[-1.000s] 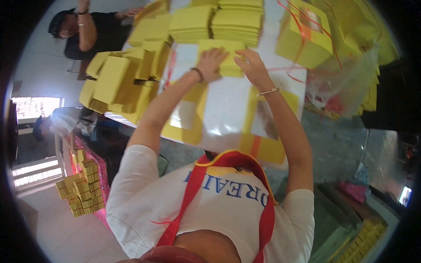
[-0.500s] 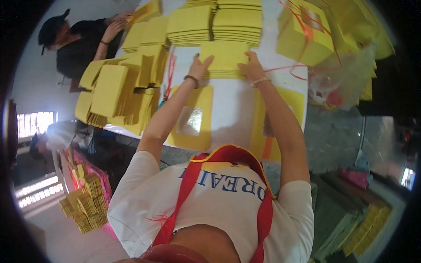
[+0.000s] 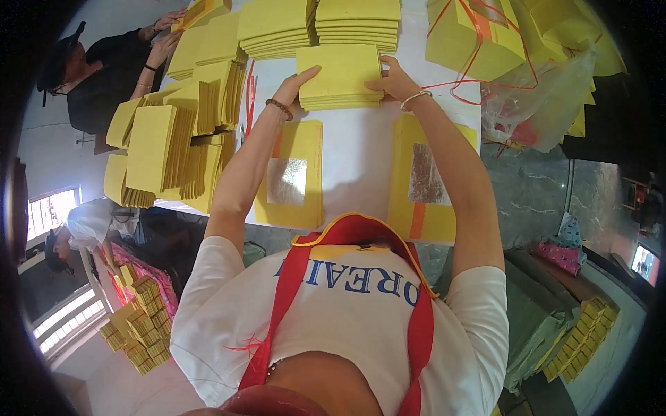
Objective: Manually folding yellow paper sheets with foil patches into stacks.
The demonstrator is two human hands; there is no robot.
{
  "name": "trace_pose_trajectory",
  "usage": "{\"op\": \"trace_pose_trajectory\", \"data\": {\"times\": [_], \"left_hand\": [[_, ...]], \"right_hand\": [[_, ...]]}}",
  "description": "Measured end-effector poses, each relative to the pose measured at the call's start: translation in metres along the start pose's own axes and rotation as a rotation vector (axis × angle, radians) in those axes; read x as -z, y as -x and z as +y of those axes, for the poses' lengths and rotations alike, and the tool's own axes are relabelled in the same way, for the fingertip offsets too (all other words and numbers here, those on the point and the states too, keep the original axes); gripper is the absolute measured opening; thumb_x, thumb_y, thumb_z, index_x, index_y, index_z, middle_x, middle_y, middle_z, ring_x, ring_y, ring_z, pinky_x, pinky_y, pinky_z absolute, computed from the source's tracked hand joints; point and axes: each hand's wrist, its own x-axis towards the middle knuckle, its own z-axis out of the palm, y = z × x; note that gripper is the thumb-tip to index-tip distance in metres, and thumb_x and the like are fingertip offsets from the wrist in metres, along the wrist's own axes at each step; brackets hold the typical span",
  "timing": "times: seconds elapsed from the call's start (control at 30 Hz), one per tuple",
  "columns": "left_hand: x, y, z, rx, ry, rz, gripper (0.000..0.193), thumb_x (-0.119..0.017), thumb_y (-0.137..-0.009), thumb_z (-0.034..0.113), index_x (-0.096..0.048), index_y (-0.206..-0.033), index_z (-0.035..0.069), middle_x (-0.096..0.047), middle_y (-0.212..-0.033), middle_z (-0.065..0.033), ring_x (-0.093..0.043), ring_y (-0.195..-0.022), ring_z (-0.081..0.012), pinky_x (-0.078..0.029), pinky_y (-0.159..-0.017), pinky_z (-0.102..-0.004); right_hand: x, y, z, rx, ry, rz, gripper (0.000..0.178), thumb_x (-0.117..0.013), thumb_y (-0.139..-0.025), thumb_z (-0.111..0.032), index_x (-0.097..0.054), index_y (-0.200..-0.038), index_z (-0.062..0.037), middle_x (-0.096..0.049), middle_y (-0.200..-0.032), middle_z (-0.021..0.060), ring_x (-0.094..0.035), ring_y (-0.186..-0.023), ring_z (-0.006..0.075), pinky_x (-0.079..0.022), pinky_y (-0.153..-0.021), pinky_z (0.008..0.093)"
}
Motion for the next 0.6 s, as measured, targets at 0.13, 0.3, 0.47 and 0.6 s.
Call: {"op": "trace_pose_trajectory", "data": {"times": [0.13, 0.3, 0.47, 0.6], "left_hand": [[-0.019, 0.02, 0.001, -0.145, -0.093, -0.036, 0.045, -0.071, -0.075, 0.016, -0.051, -0.108, -0.008, -0.061, -0.1, -0.0157, -0.062, -0.09, -0.0212, -0.053, -0.074, -0.0337], [-0.001, 0.013, -0.014, -0.31, -0.055, -0.136, 0.063, -0.068, -0.072, 0.001, -0.029, -0.121, -0.001, -0.048, -0.116, -0.0152, -0.055, -0.104, -0.023, -0.051, -0.083, -0.0337], [-0.018, 0.011, 0.001, -0.52, -0.238, -0.227, 0.076, -0.073, -0.069, 0.007, -0.026, -0.128, 0.003, -0.047, -0.121, -0.0134, -0.045, -0.116, -0.0239, -0.039, -0.097, -0.0372], [-0.011, -0.01, -0.012, -0.561, -0.783, -0.188, 0.115, -0.084, -0.059, 0.022, -0.005, -0.142, 0.004, -0.038, -0.135, -0.0169, -0.036, -0.126, -0.0282, -0.028, -0.105, -0.0402]], "right_hand": [[0.015, 0.004, -0.006, -0.016, -0.046, -0.136, 0.096, -0.074, -0.072, -0.012, -0.01, -0.142, -0.0118, -0.049, -0.121, 0.0139, -0.056, -0.102, 0.0235, -0.051, -0.081, 0.0374], [0.023, 0.008, -0.018, 0.061, -0.05, -0.294, 0.106, -0.076, -0.069, -0.009, -0.002, -0.145, -0.0151, -0.037, -0.134, 0.0107, -0.04, -0.122, 0.0221, -0.038, -0.098, 0.0367], [0.033, 0.016, -0.03, 0.234, -0.055, -0.262, 0.113, -0.077, -0.066, -0.007, 0.004, -0.145, -0.0144, -0.03, -0.14, 0.0078, -0.025, -0.132, 0.0196, -0.024, -0.107, 0.0349], [0.041, 0.013, -0.011, 0.373, 0.176, -0.2, 0.117, -0.077, -0.064, -0.002, 0.006, -0.145, -0.0127, -0.022, -0.145, 0.0067, -0.022, -0.133, 0.0182, -0.023, -0.107, 0.0325]]}}
